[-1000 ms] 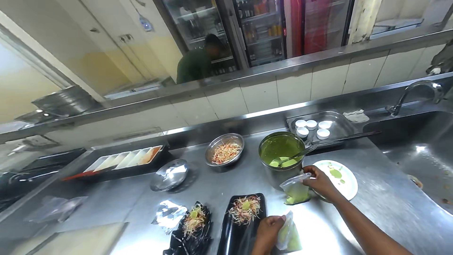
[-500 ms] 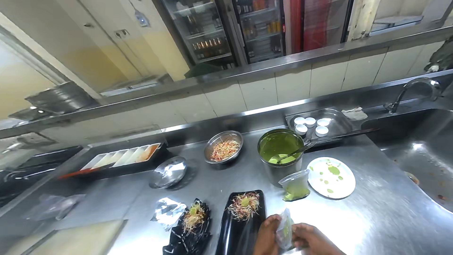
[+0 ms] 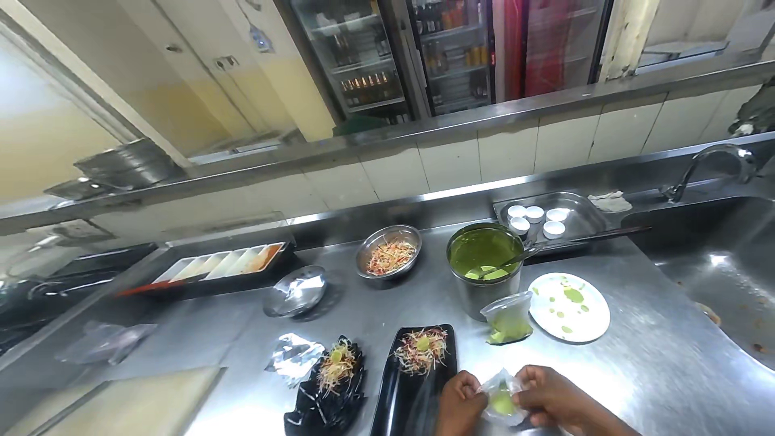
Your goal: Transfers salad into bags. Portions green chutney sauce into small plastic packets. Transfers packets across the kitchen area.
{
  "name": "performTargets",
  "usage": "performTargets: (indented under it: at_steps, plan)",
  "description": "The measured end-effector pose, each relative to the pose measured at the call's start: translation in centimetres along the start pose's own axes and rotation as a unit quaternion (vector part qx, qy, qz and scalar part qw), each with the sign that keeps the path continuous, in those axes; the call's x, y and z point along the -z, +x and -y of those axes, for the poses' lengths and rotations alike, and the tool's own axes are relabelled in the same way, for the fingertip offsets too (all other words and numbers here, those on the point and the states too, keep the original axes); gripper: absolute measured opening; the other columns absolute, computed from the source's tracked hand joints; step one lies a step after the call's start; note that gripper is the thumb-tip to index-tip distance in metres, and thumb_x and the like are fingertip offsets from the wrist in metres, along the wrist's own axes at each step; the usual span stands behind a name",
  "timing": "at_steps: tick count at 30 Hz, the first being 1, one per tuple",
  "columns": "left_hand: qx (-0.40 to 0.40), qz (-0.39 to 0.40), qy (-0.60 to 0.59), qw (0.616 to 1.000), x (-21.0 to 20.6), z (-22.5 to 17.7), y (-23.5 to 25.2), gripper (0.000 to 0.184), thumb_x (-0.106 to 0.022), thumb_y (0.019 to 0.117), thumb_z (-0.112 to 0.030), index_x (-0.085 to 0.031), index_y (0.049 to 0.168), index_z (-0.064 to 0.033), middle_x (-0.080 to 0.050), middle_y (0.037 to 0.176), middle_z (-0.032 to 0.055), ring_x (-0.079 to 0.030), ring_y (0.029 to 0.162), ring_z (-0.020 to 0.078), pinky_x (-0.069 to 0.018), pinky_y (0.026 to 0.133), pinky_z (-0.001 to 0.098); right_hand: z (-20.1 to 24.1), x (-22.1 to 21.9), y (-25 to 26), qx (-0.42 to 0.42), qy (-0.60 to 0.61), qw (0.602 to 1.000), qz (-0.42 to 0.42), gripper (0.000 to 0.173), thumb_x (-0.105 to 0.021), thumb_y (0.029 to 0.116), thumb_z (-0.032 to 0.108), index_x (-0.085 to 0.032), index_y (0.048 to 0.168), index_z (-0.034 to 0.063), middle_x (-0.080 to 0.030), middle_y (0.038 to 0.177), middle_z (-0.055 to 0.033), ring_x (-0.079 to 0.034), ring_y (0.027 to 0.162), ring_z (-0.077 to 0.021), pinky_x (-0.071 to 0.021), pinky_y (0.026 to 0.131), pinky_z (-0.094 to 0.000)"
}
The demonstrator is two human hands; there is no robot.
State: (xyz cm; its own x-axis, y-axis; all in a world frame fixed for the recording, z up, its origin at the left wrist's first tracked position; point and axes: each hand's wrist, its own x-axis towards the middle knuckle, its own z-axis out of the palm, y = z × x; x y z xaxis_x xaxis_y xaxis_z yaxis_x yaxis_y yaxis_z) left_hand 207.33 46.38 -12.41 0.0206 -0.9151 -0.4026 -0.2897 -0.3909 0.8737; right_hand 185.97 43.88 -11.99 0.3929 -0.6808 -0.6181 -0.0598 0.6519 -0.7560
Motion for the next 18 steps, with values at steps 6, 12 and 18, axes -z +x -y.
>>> performTargets:
  at_steps: [6,12,18]
  plan:
    - [-0.011,-0.035,0.203,0.978,-0.9,-2.9,-2.4,0.019,-0.06,0.0915,-0.007,-0.062,0.108,0.0008,-0.063,0.082,0.013,-0.064,0.073,0.0276,-0.0546,0.07,0.0481,1.9,0.3,-1.8,0.1,-0.334,0.926,-0.141,0.014,-0.059,0.0913,0.006,-0.062,0.105,0.0019,-0.057,0.085,-0.0105,-0.056,0.073,-0.0235,-0.0475,0.069,-0.0433]
    - [-0.063,-0.041,0.1,0.992,-2.3,-4.0,-3.0,0.018,-0.058,0.0912,0.003,-0.06,0.109,0.0048,-0.059,0.085,0.0121,-0.066,0.067,0.0209,-0.0613,0.065,0.0387,2.3,-1.1,-2.4,0.115,-0.209,0.961,-0.137,0.012,-0.06,0.0938,0.001,-0.057,0.106,-0.0006,-0.054,0.102,-0.0133,-0.064,0.082,-0.0214,-0.0594,0.075,-0.038]
    - [-0.087,-0.056,0.207,0.973,-1.9,-3.9,-2.3,0.022,-0.056,0.0882,0.005,-0.066,0.108,0.0021,-0.061,0.101,0.0169,-0.064,0.081,0.0268,-0.0565,0.073,0.0425,1.9,0.4,-2.3,0.105,-0.151,0.972,-0.144,0.015,-0.06,0.0882,-0.007,-0.055,0.099,0.0014,-0.054,0.086,-0.0079,-0.062,0.065,-0.0177,-0.0605,0.063,-0.0365]
